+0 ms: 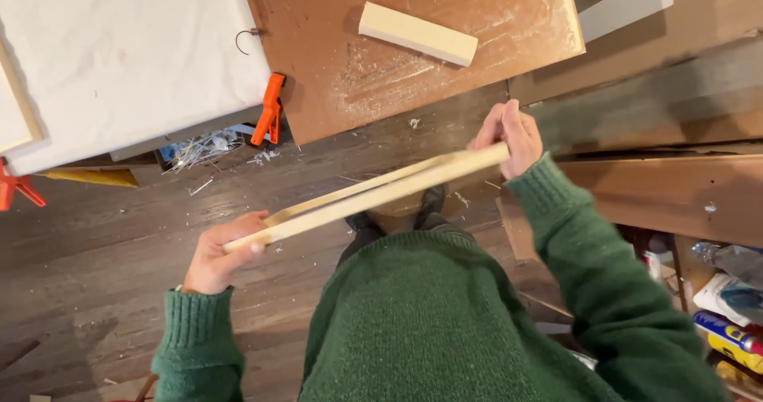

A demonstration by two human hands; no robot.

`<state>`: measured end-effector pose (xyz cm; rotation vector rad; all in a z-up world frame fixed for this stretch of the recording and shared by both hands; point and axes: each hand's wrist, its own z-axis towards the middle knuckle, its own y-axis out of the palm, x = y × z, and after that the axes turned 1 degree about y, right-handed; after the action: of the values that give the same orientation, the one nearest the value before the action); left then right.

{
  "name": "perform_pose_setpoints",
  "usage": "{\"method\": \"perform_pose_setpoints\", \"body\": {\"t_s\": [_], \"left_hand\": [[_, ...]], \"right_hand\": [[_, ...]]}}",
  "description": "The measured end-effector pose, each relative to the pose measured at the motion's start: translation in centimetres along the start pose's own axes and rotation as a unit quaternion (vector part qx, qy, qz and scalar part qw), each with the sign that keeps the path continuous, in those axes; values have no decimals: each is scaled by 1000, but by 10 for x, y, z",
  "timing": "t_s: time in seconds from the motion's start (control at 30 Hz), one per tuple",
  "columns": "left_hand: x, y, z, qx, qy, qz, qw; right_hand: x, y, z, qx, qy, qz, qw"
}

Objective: The person is sanding and cleaning the edges of a newly assembled wooden frame in a workshop.

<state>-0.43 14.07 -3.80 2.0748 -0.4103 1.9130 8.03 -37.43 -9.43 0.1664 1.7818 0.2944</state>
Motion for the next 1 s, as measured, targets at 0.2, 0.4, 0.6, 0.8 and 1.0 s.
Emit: {"method": "perform_pose_setpoints", "body": {"t_s": [0.2, 0.4, 0.6, 0.8, 1.0], "left_hand": [[7, 47, 43, -178, -305, 409, 841], [32, 132, 90, -12, -41, 301, 953], [47, 144, 85, 23, -14, 298, 954], [75, 143, 75, 21, -37, 276, 960], [42, 149, 67, -2, -30, 294, 955]], "right_hand": [[-17, 92, -18, 25, -133, -200, 970], [-122, 186, -33, -263, -314, -407, 816], [-106, 186, -41, -134, -355, -550, 743], [-91, 118, 13, -155, -174, -669, 706], [-97, 186, -21, -105, -440, -588, 671]]}}
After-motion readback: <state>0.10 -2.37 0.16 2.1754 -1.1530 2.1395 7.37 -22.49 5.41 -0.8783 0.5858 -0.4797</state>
